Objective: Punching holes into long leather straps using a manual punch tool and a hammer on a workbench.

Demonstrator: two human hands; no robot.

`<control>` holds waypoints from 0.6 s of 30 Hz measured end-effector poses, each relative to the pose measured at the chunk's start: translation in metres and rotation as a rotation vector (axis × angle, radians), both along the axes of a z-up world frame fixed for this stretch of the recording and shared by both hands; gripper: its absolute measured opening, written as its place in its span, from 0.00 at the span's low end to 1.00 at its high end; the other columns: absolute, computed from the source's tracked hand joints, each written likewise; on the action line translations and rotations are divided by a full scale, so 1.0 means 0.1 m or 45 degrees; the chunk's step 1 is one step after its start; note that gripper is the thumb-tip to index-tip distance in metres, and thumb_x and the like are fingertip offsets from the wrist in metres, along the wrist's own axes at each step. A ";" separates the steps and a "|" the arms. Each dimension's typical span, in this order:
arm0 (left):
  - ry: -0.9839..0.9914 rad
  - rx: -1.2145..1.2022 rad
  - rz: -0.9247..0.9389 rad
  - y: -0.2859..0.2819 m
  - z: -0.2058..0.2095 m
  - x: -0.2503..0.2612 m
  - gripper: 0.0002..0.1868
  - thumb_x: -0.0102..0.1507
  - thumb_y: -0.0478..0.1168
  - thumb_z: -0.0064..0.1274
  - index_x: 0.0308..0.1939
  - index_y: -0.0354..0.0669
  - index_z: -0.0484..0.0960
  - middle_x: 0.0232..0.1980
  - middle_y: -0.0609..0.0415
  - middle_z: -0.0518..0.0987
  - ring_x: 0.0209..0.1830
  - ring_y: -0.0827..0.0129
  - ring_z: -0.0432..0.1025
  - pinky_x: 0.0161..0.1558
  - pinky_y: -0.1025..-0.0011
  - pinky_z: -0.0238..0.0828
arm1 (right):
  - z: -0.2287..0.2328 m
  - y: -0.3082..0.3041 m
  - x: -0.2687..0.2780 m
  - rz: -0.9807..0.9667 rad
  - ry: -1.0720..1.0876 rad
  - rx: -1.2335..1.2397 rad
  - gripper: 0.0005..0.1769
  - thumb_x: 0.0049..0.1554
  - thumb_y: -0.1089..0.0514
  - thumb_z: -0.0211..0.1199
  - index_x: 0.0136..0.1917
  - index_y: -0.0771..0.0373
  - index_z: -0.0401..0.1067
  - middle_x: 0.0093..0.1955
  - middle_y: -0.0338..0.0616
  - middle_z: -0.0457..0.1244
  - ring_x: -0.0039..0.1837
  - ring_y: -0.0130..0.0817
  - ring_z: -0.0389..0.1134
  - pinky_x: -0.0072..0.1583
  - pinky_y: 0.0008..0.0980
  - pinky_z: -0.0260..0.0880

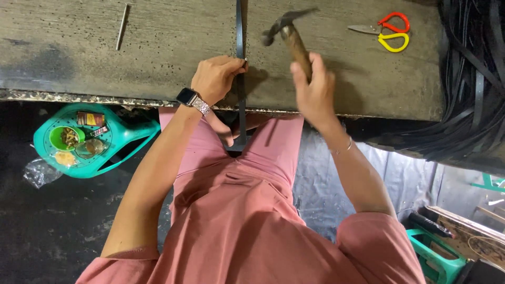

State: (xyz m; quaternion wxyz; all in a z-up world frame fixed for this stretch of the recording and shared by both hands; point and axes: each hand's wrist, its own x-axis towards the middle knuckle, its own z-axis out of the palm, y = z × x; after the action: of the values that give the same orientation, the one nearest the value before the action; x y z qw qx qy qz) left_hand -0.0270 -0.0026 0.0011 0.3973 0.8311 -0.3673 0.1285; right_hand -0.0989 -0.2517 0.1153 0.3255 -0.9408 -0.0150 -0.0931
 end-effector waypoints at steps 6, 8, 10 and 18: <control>0.002 0.010 0.007 0.01 -0.05 0.00 0.09 0.65 0.27 0.56 0.41 0.46 0.83 0.34 0.52 0.82 0.28 0.58 0.74 0.26 0.62 0.70 | -0.10 0.20 -0.33 0.215 0.144 -0.140 0.24 0.69 0.45 0.51 0.66 0.68 0.59 0.35 0.49 0.63 0.32 0.52 0.64 0.36 0.46 0.61; -0.034 0.022 0.030 0.00 -0.02 -0.03 0.06 0.68 0.30 0.57 0.43 0.48 0.83 0.34 0.54 0.82 0.28 0.60 0.74 0.25 0.63 0.69 | 0.16 0.31 -0.29 0.170 0.273 -0.031 0.21 0.68 0.48 0.52 0.63 0.67 0.61 0.34 0.44 0.61 0.32 0.42 0.62 0.35 0.41 0.59; -0.070 0.033 0.057 -0.01 -0.02 -0.03 0.04 0.71 0.34 0.57 0.45 0.50 0.83 0.33 0.56 0.81 0.28 0.62 0.74 0.24 0.64 0.68 | 0.31 0.30 -0.29 0.130 0.401 0.077 0.17 0.67 0.51 0.53 0.60 0.67 0.63 0.33 0.38 0.59 0.32 0.32 0.59 0.34 0.36 0.58; -0.072 0.066 0.055 -0.01 -0.09 -0.01 0.09 0.71 0.34 0.56 0.37 0.46 0.76 0.32 0.55 0.79 0.26 0.62 0.72 0.23 0.64 0.65 | 0.16 0.30 -0.30 0.170 0.277 -0.232 0.17 0.68 0.46 0.52 0.53 0.61 0.58 0.27 0.51 0.61 0.28 0.58 0.63 0.32 0.48 0.56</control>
State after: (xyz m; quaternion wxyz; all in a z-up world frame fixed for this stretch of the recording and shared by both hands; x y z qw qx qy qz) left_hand -0.0279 -0.0036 -0.0079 0.3622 0.8449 -0.3636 0.1511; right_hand -0.1290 -0.2218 0.1315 0.2439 -0.9679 -0.0505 0.0331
